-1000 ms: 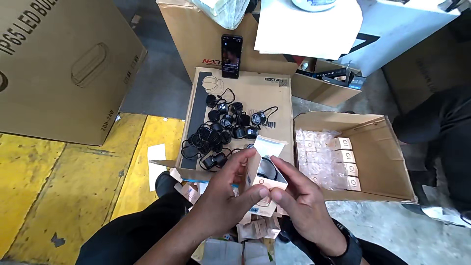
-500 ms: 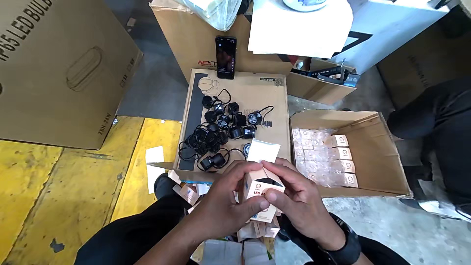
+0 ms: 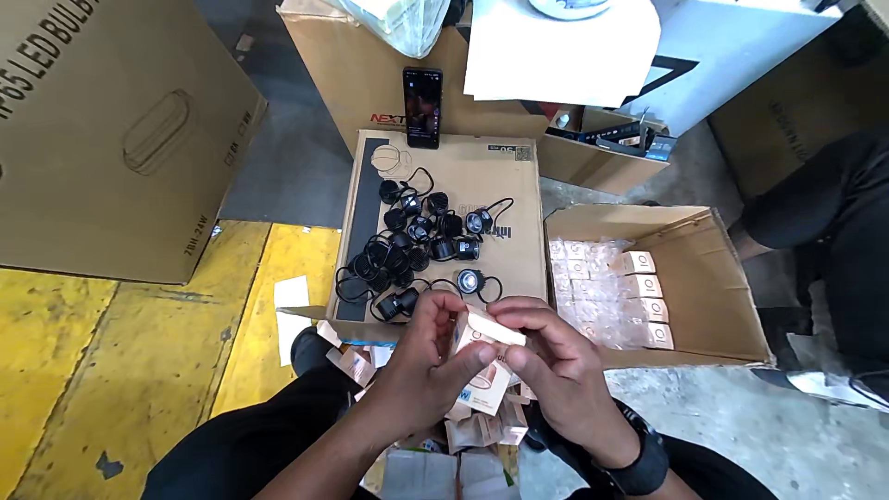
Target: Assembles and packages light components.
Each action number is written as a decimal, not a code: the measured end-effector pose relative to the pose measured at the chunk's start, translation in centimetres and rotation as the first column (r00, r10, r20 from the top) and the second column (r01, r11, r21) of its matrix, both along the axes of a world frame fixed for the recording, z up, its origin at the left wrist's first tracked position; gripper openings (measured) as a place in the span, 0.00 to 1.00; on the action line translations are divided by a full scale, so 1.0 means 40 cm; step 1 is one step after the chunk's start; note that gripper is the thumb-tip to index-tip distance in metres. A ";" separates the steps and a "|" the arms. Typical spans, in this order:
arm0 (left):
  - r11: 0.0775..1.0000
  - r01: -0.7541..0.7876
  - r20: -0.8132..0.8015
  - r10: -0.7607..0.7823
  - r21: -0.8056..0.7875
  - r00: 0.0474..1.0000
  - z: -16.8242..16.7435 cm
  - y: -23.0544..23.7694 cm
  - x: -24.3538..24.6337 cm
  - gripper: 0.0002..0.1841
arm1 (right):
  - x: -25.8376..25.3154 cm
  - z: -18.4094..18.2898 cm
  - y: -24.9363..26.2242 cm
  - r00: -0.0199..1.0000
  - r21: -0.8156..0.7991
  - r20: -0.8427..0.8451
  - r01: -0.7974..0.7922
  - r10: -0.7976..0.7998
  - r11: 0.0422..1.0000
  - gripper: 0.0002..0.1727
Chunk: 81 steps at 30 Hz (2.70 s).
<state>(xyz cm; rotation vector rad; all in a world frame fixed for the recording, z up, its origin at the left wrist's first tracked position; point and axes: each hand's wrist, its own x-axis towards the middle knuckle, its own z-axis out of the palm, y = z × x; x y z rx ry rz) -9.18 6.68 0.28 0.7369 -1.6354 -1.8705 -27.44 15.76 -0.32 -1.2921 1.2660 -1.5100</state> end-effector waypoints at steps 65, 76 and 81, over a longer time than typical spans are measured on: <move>0.663 0.742 0.924 -0.215 -0.099 0.315 -0.055 -0.011 0.007 0.36 | -0.169 0.008 -0.025 0.568 0.421 -0.817 0.474 0.097 0.773 0.60; 0.690 0.724 0.947 -0.225 -0.011 0.229 -0.058 -0.001 -0.011 0.37 | -0.151 -0.076 -0.036 0.568 0.543 -0.753 0.251 0.333 0.801 0.48; 0.989 0.149 0.745 -0.087 -0.017 0.661 -0.034 -0.026 -0.002 0.42 | -0.077 -0.028 -0.033 0.810 0.507 -0.522 0.043 0.267 0.861 0.55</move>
